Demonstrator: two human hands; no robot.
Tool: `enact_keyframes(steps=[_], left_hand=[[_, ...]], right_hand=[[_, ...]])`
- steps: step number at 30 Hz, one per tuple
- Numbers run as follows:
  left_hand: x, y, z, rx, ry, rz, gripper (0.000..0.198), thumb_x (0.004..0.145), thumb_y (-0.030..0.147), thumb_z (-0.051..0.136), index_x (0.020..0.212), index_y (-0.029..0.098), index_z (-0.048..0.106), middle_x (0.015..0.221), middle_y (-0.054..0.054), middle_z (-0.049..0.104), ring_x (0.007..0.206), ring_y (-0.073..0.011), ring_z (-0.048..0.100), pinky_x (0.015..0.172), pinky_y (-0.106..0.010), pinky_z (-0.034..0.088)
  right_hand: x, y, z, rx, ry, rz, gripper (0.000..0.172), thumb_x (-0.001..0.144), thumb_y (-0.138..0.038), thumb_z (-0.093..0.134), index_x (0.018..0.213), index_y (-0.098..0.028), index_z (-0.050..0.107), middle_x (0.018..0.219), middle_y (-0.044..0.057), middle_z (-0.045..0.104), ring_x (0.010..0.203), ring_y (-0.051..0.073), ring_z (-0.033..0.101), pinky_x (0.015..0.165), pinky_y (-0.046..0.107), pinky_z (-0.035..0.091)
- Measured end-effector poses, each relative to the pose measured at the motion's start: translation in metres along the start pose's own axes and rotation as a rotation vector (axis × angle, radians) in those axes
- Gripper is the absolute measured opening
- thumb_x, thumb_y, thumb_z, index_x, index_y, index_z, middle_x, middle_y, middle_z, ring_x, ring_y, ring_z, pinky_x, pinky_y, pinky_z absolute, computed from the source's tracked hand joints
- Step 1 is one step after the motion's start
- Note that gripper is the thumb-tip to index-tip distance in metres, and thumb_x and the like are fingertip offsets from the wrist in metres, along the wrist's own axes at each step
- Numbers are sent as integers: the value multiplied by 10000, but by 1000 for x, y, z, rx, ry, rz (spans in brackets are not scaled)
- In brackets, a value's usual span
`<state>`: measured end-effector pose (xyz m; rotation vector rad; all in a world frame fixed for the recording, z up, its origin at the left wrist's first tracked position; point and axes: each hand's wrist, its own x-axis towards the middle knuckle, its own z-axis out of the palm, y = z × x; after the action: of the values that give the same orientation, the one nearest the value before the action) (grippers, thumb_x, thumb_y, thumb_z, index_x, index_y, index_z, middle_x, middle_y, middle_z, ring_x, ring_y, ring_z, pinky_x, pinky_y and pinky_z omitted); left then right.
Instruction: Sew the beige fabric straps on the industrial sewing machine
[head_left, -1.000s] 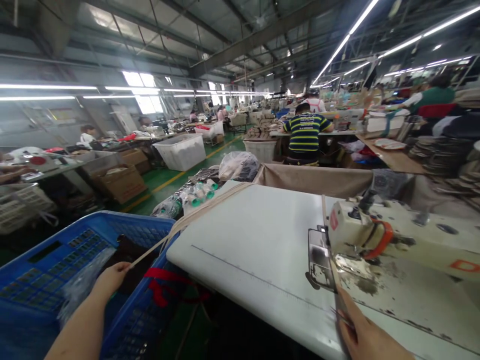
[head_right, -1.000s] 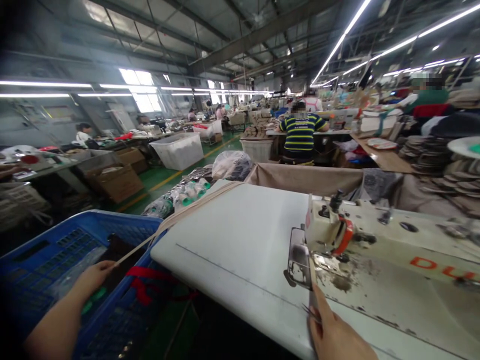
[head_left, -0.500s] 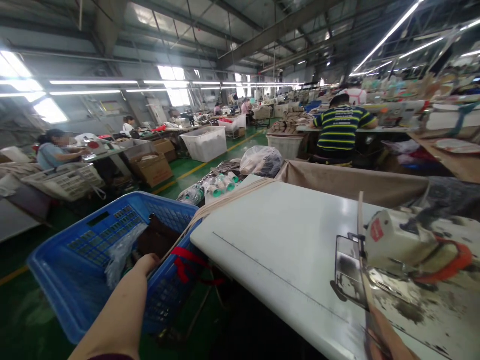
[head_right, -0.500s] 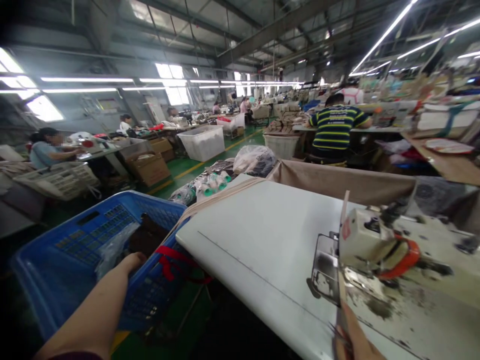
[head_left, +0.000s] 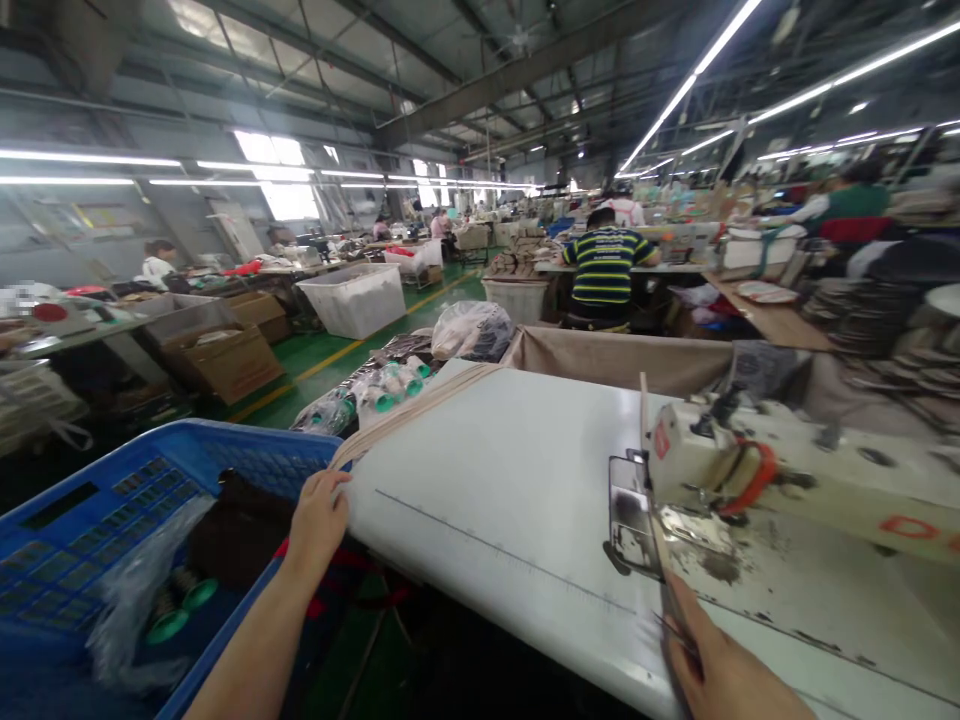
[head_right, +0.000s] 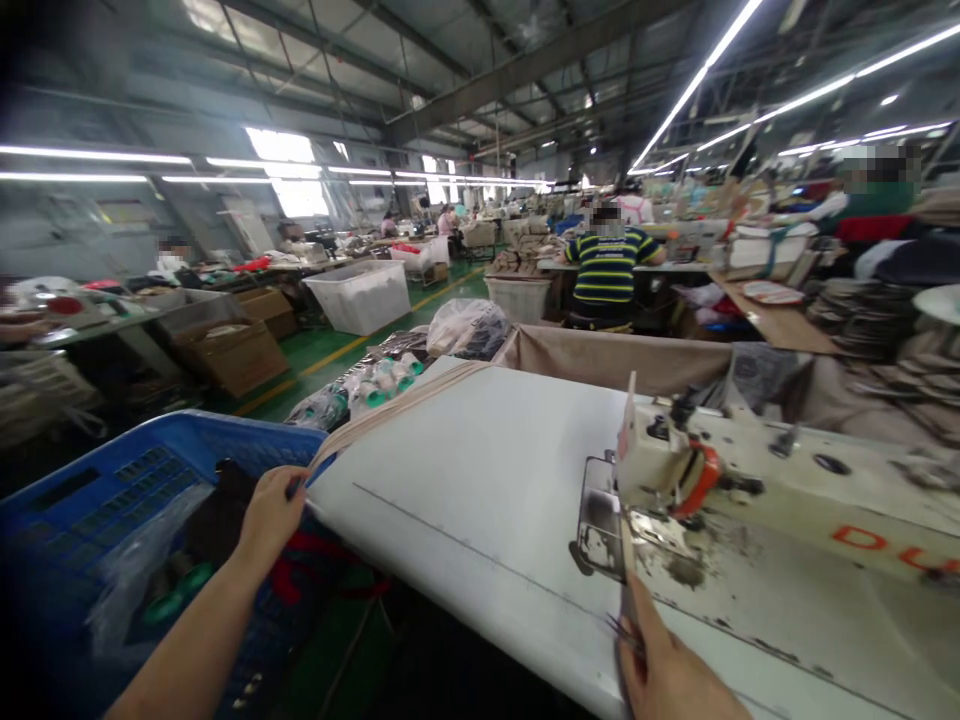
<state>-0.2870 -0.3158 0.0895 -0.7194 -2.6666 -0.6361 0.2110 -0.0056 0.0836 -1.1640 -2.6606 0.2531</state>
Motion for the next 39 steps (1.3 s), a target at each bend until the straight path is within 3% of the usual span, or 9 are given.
enact_keyframes(steps=[4,7,10,13,15,18,25,33,39], left_hand=[[-28,109,47,-316,-57,312,267,860,210,478,1057,200,658,1204,-122,652,1205,-284,599,1138,-471,454],[-63,199,74,-488,-206,467,301,911,206,456,1126,211,666,1280,-120,643,1262,-272,587,1142,-486,463],[-103,277,85,-576,-384,689,366,945,196,459,1271,205,625,1374,-125,616,1339,-262,545,1162,-487,464],[-136,333,86,-563,-482,904,458,935,195,537,1392,186,553,1459,-115,569,1466,-268,409,1231,-483,393],[-152,356,84,-520,-488,957,495,932,211,569,1424,164,530,1485,-118,551,1493,-287,367,1245,-497,373],[-165,371,81,-476,-445,1006,460,976,219,525,1432,161,528,1484,-112,561,1482,-293,389,1236,-516,373],[-170,364,76,-424,-343,1165,451,1048,279,430,1474,141,488,1502,-106,549,1483,-261,391,1252,-461,325],[-173,365,78,-396,-358,1144,639,1033,524,452,1539,137,401,1561,-141,471,1499,-299,358,1251,-483,286],[-173,366,77,-338,-390,1136,733,1024,610,393,1543,92,381,1597,-153,415,1512,-303,325,1262,-469,252]], right_hand=[[-5,-8,-1,-104,11,81,523,999,-279,405,1507,-198,496,832,66,786,703,281,764,594,348,562],[-9,-11,-2,-121,39,69,541,967,-229,461,1508,-219,479,883,50,789,740,252,765,624,310,561],[-11,-13,-4,-96,52,54,555,952,-179,466,1507,-191,464,928,64,786,775,240,759,668,302,562],[-14,-14,-6,-42,45,57,556,941,-153,460,1497,-173,461,992,87,781,811,245,751,692,315,558],[-16,-14,-7,-4,46,59,549,938,-160,467,1487,-168,467,1043,103,774,856,255,746,717,328,557],[-19,-13,-8,54,55,59,559,921,-165,483,1480,-164,473,1081,116,764,905,266,735,771,345,550],[-23,-10,-11,213,107,68,482,970,-269,470,1441,-184,522,985,88,764,836,256,730,752,338,541],[-22,-5,-13,580,191,251,363,982,-431,467,1191,-200,655,667,-10,632,593,193,604,602,278,477],[-24,-2,-7,715,237,290,369,981,-519,500,1046,-195,663,735,10,650,602,168,566,582,257,464]])
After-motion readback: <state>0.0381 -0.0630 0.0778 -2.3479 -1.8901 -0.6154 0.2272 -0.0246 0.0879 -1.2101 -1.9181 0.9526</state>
